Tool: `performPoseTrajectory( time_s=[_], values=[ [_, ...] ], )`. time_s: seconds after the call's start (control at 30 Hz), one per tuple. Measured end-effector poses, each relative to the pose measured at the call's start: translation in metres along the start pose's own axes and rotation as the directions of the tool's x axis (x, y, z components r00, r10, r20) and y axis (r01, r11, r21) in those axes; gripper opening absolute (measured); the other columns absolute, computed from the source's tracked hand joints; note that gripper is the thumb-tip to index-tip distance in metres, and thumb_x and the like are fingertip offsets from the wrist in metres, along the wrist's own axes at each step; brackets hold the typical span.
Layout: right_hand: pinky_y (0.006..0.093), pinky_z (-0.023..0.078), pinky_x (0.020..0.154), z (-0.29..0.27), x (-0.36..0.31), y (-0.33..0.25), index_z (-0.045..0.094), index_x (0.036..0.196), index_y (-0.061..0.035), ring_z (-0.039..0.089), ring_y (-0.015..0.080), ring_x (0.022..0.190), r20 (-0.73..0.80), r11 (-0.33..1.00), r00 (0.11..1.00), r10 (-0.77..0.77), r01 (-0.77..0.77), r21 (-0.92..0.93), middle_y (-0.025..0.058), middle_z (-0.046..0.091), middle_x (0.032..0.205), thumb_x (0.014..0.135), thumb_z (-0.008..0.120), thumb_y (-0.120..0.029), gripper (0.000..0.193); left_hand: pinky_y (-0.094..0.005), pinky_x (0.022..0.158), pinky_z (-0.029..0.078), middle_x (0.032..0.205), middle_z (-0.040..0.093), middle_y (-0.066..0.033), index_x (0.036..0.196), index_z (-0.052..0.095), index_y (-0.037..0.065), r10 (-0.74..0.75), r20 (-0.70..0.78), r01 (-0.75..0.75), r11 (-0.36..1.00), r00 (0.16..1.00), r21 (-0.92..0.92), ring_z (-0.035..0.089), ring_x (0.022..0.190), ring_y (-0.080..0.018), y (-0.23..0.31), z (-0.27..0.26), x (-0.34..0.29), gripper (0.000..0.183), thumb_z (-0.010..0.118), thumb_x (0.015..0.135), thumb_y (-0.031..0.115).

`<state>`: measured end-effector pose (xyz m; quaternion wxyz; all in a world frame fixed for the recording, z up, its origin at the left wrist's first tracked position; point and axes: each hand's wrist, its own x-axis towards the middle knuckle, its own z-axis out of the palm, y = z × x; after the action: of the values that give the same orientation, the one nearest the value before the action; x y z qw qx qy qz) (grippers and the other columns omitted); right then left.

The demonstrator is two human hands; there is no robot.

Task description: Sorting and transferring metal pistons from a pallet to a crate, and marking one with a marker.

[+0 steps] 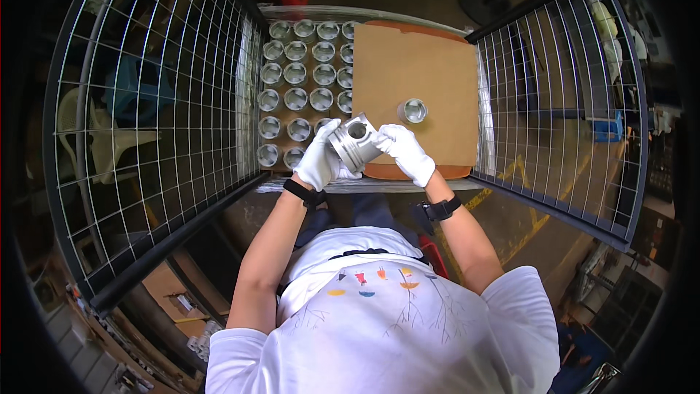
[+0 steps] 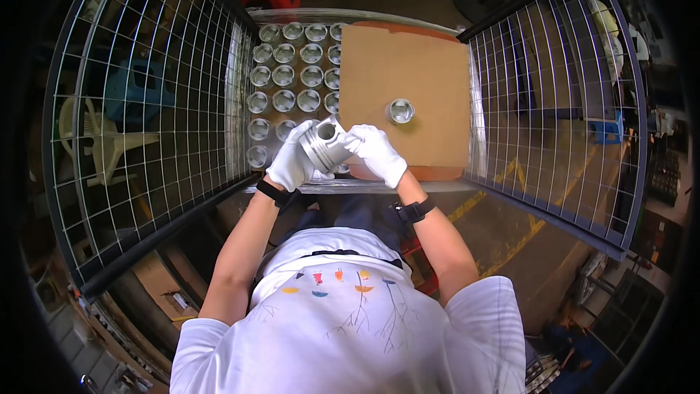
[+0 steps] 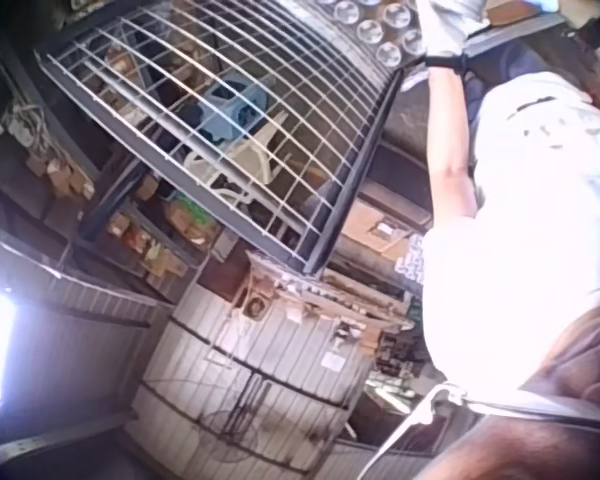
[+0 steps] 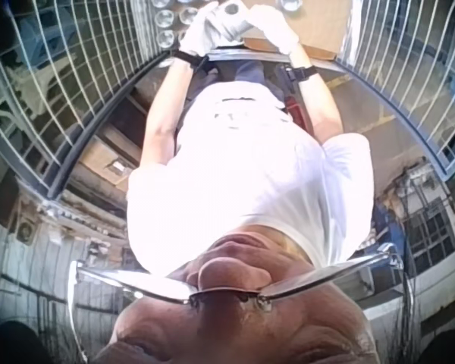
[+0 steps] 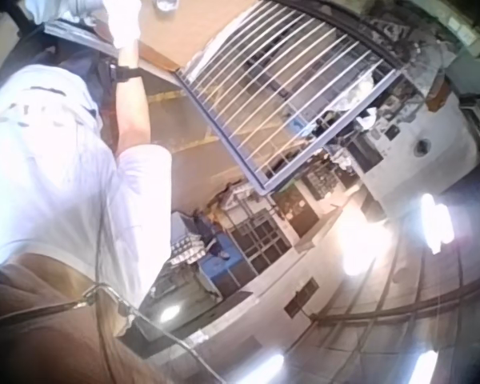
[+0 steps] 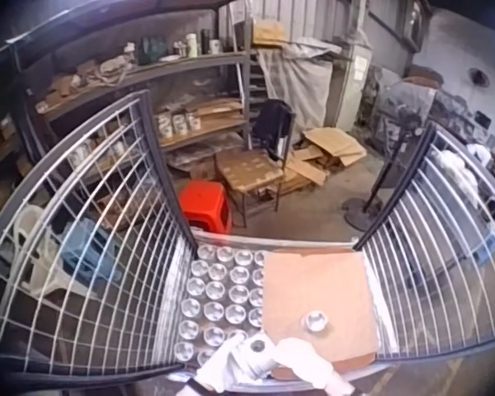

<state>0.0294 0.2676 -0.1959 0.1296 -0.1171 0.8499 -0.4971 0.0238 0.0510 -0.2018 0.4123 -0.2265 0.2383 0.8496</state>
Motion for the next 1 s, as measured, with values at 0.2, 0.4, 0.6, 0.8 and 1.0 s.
performPoseTrajectory(
  time_s=[0.2,0.4,0.6,0.8,1.0],
  values=[
    [0.0311,0.045,0.069,0.006,0.004,-0.012,0.068,0.096,0.0000,0.054,0.0160,0.073,-0.012,0.808,0.955,0.295,-0.243,0.537,0.0057,0.063,0.080,0.094,0.059,-0.031,0.033,-0.0424,0.066,0.056,0.108,0.064,-0.0068,0.120,0.056,0.016,0.003,-0.097,0.013,0.987,0.995,0.162,0.065,0.090,-0.0239,-0.008,-0.001,0.008,0.048,0.059,0.087,0.050],
    [0.0250,0.043,0.064,-0.003,0.017,0.002,0.065,0.084,-0.0017,0.051,0.0096,0.066,0.235,0.530,0.799,0.553,-0.555,0.641,0.0009,0.060,0.073,0.094,0.053,-0.051,0.052,-0.0365,0.052,0.055,0.097,0.063,-0.0101,0.115,0.055,0.013,-0.093,-0.122,0.111,0.983,0.988,0.148,0.065,0.073,-0.0258,-0.012,0.006,0.008,0.045,0.062,0.086,0.046],
    [0.0265,0.050,0.072,-0.019,0.010,0.046,0.064,0.103,0.0011,0.061,0.0139,0.079,-0.012,0.840,0.908,0.420,-0.383,0.384,0.0069,0.067,0.094,0.087,0.066,-0.033,0.038,-0.0321,0.042,0.054,0.094,0.065,-0.0168,0.122,0.052,0.006,-0.277,-0.013,0.276,0.961,0.961,-0.028,0.065,0.065,-0.0309,-0.007,0.010,0.020,0.065,0.051,0.087,0.061],
    [0.0451,0.050,0.083,-0.015,0.005,0.075,0.059,0.107,-0.0033,0.060,0.0427,0.095,0.105,0.947,0.976,0.190,-0.154,-0.283,0.0240,0.064,0.101,0.077,0.059,-0.011,0.030,-0.0392,0.057,0.060,0.100,0.069,-0.0121,0.118,0.058,0.007,-0.337,-0.015,0.335,0.938,0.941,-0.089,0.069,0.079,-0.0271,-0.031,0.006,0.051,0.056,0.047,0.091,0.056],
    [0.0324,0.050,0.081,-0.022,-0.008,0.133,0.061,0.104,-0.0018,0.064,0.0200,0.089,0.289,0.892,0.876,0.387,-0.435,0.123,0.0133,0.067,0.094,0.073,0.067,-0.007,0.033,-0.0315,0.042,0.055,0.090,0.068,-0.0175,0.119,0.056,0.007,-0.481,-0.052,0.477,0.876,0.875,-0.075,0.067,0.064,-0.0301,-0.055,0.008,0.087,0.066,0.049,0.086,0.064]
  ],
)
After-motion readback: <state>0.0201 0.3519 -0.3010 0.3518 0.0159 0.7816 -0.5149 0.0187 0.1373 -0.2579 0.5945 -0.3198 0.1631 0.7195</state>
